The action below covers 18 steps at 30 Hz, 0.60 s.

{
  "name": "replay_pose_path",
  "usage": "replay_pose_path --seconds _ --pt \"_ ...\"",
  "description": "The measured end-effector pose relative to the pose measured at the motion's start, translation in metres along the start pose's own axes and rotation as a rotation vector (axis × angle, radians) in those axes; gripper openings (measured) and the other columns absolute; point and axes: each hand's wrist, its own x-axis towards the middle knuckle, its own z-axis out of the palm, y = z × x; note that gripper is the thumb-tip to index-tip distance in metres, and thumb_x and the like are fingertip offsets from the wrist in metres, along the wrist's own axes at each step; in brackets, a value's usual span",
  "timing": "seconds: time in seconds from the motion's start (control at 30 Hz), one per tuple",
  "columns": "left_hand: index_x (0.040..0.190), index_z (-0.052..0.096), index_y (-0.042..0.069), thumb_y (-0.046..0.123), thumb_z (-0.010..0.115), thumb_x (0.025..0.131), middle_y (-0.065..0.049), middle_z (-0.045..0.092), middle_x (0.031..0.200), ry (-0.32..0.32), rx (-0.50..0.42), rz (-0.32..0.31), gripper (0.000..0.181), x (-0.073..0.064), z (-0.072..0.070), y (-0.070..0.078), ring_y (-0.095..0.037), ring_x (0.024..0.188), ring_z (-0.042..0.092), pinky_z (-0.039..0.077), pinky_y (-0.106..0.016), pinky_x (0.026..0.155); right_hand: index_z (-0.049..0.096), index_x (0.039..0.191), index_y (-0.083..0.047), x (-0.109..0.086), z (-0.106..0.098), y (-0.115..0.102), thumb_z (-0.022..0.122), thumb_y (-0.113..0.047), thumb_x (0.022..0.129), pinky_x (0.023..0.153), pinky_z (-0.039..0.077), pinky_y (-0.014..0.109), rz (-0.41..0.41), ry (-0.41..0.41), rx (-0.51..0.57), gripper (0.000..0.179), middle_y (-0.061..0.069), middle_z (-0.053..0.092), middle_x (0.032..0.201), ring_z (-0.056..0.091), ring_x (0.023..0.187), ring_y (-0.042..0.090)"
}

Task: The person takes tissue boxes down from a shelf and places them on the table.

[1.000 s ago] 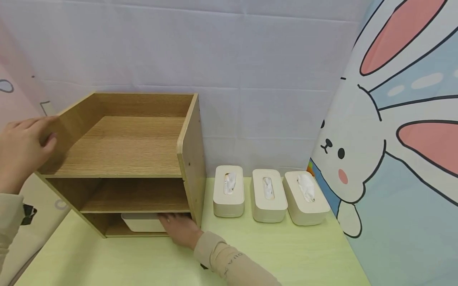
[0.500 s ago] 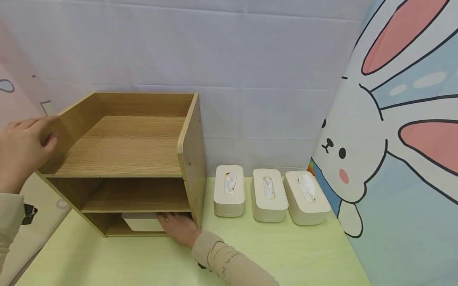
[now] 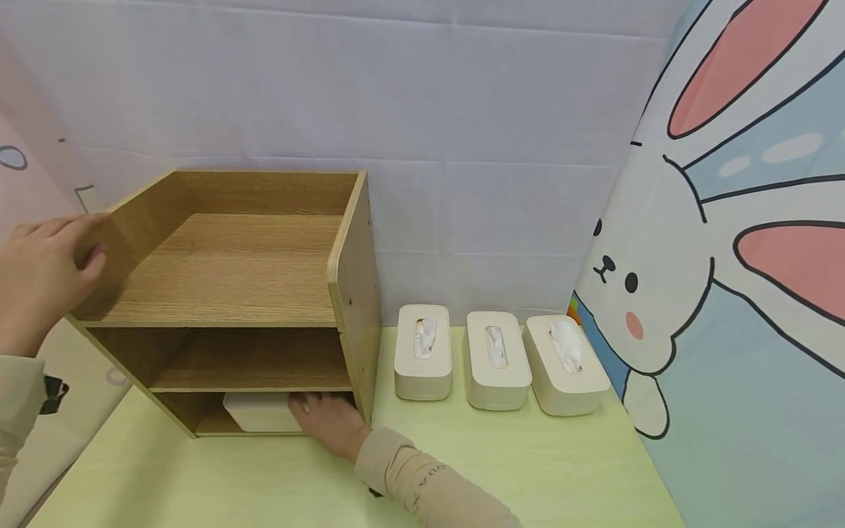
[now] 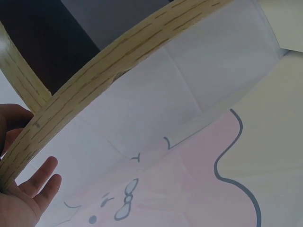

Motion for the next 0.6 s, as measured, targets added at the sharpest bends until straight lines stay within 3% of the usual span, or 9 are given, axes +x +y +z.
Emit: replay_pose_path --seconds 0.17,0.43,0.6 --pt "0.116 0.057 0.003 0.008 0.052 0.079 -0.028 0.058 0.112 -0.012 0.01 -0.004 0.038 0.0 -0.001 0.0 -0.047 0.1 0.047 0.037 -0.056 0.089 0.035 0.13 -0.016 -0.003 -0.002 0.0 0.063 -0.015 0.083 0.05 0.042 0.013 -0.026 0.008 -0.036 0.055 -0.002 0.054 0.117 0.056 0.079 0.006" --pt "0.116 0.057 0.003 0.008 0.052 0.079 -0.027 0.059 0.112 -0.015 0.008 -0.005 0.038 0.0 -0.003 0.001 -0.047 0.1 0.047 0.037 -0.056 0.091 0.037 0.127 -0.015 -0.011 -0.006 -0.002 0.063 -0.012 0.078 0.05 0.044 0.013 -0.041 0.127 -0.105 0.056 0.002 0.053 0.112 0.056 0.077 0.01" --pt "0.115 0.057 0.003 0.008 0.052 0.078 -0.028 0.059 0.112 -0.012 0.003 -0.001 0.038 0.0 -0.003 0.001 -0.047 0.1 0.047 0.037 -0.055 0.09 0.037 0.127 -0.015 -0.017 -0.011 -0.005 0.061 -0.015 0.081 0.054 0.048 0.016 -0.053 0.139 -0.119 0.052 0.006 0.051 0.113 0.055 0.087 0.017"
